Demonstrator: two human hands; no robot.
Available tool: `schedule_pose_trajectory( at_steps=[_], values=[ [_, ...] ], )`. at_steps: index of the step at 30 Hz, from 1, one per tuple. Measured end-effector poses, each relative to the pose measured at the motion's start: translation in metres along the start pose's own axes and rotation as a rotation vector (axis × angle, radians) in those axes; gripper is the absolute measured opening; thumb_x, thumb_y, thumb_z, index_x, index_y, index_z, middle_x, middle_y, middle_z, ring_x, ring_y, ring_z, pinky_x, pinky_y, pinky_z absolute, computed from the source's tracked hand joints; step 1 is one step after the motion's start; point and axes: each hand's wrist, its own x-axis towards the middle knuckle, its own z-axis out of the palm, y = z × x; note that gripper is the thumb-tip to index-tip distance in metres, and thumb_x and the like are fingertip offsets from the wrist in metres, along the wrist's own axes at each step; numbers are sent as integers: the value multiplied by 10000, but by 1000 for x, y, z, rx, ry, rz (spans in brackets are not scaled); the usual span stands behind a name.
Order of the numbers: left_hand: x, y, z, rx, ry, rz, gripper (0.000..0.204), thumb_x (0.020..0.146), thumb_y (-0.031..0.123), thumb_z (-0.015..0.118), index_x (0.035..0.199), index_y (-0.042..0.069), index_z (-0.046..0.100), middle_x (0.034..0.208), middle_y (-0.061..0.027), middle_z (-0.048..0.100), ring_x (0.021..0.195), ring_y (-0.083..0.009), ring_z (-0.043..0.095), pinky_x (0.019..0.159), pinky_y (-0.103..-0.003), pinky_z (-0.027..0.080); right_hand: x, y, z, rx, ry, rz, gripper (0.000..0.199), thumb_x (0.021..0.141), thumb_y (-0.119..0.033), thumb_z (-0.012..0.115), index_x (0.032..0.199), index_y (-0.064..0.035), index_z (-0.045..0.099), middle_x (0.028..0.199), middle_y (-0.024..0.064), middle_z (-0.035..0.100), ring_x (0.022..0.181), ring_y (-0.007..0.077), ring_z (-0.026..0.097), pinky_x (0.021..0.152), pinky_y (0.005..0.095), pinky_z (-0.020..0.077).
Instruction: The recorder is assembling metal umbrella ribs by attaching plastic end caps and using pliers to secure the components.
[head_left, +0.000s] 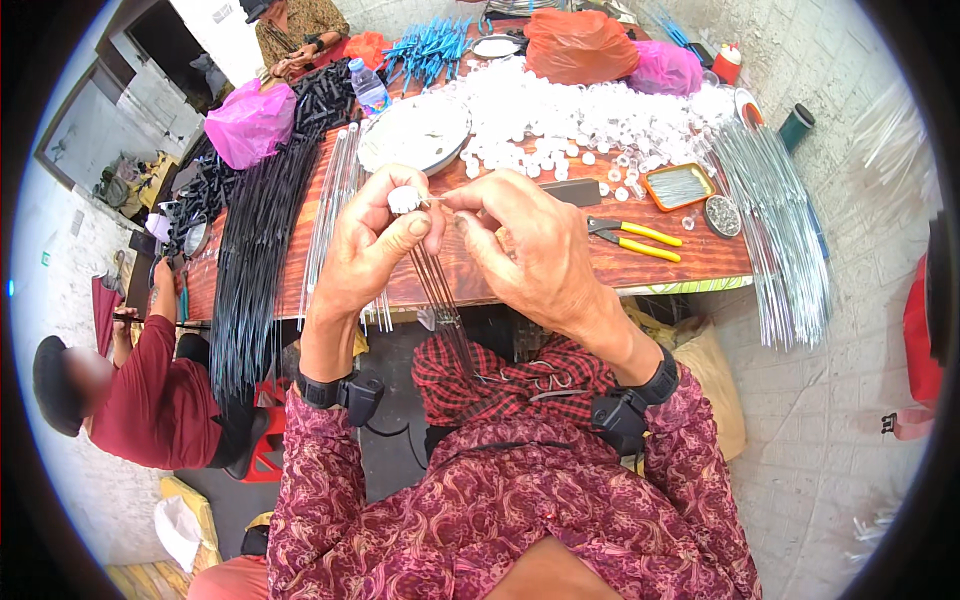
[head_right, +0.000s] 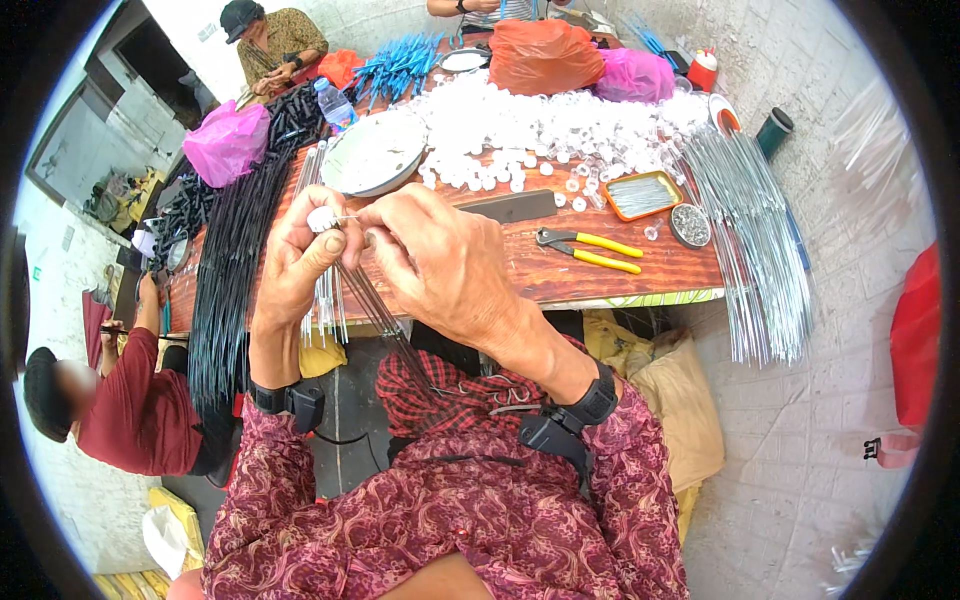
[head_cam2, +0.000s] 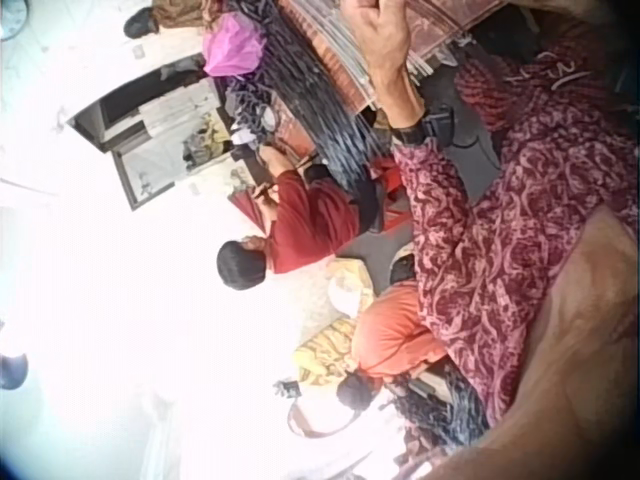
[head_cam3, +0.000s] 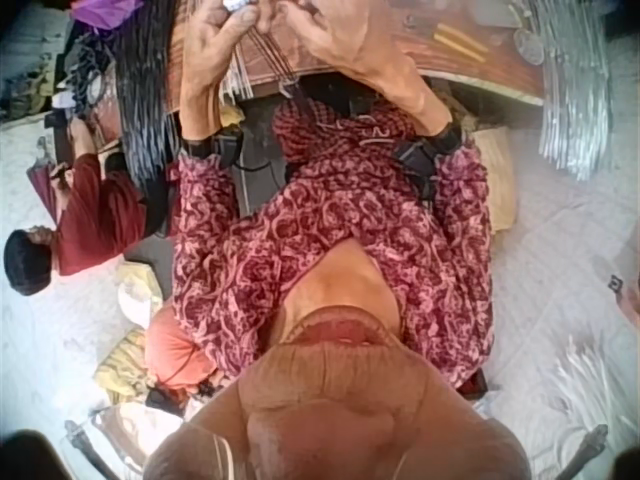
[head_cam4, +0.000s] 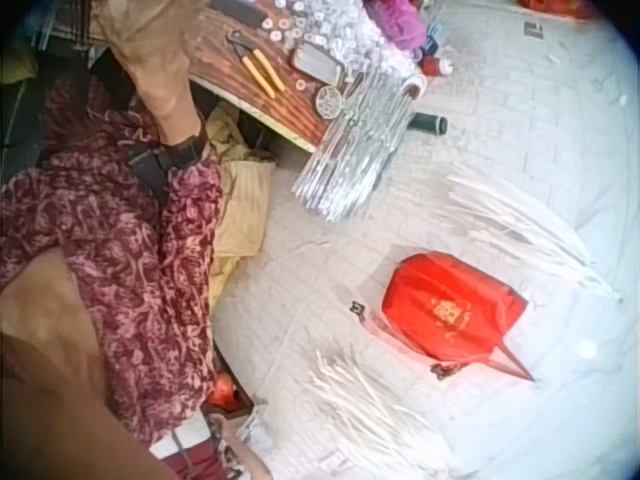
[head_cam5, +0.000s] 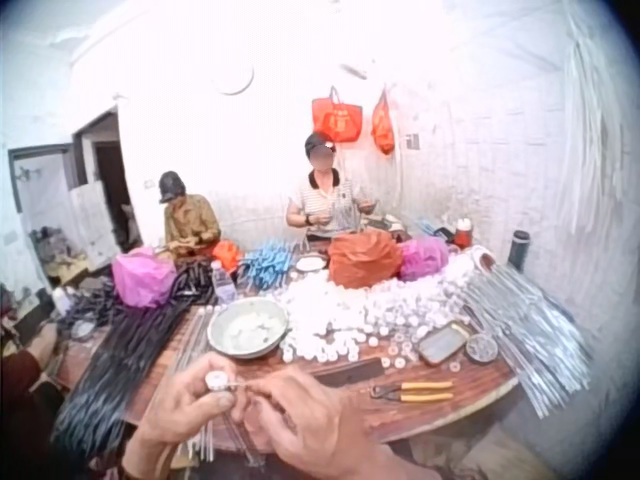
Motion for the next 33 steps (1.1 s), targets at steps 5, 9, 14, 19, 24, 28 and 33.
schedule_pose_trajectory(
  at_steps=[5,9,14,19,24,28,33],
  values=[
    [6,-7,10,48,43,-13,184,972,128,585,1113,42,503,844,-28,569,779,-100,554,727,-254,446,-7,3,-7,-27,23,21,175,826,-62,639,999,-72,667,894,101,646,727,295,658,598,395,519],
    [0,-4,6,63,79,8,251,964,197,601,1118,42,478,851,-31,557,731,-83,513,760,-272,459,-22,16,-22,-82,-11,-28,153,820,-120,631,969,-95,656,890,88,626,727,312,650,611,414,529],
    [2,-12,-1,20,50,4,272,958,225,612,1123,51,483,941,-52,564,710,-82,524,800,-290,473,-94,117,-85,-638,-119,181,237,793,-136,658,1005,-47,603,1008,132,577,962,338,571,823,452,487],
    [9,-12,15,-121,-25,-12,323,959,290,627,1123,58,473,823,-41,565,766,-120,555,874,-404,479,-134,153,-133,-671,-339,351,277,785,-192,695,971,-44,552,1023,131,550,989,333,546,829,462,456],
    [10,-14,19,-256,-87,-48,281,997,262,589,1154,56,483,892,-55,579,823,-129,599,849,-321,499,-129,154,-130,-719,-407,230,235,791,-184,715,864,-47,540,892,108,551,849,312,572,700,444,470],
    [11,-15,26,-385,-87,-56,316,1017,299,559,1169,42,457,789,-3,459,685,-93,453,644,-261,444,-130,162,-123,-721,-337,505,316,864,-341,667,832,-51,545,789,95,611,649,277,605,585,407,471],
    [15,-21,33,-414,-79,-28,370,1026,334,531,1218,29,447,763,10,415,640,-78,371,571,-230,352,-104,111,-115,379,-130,971,387,970,-413,563,889,-36,601,731,32,607,596,120,587,555,277,456]
  ],
)
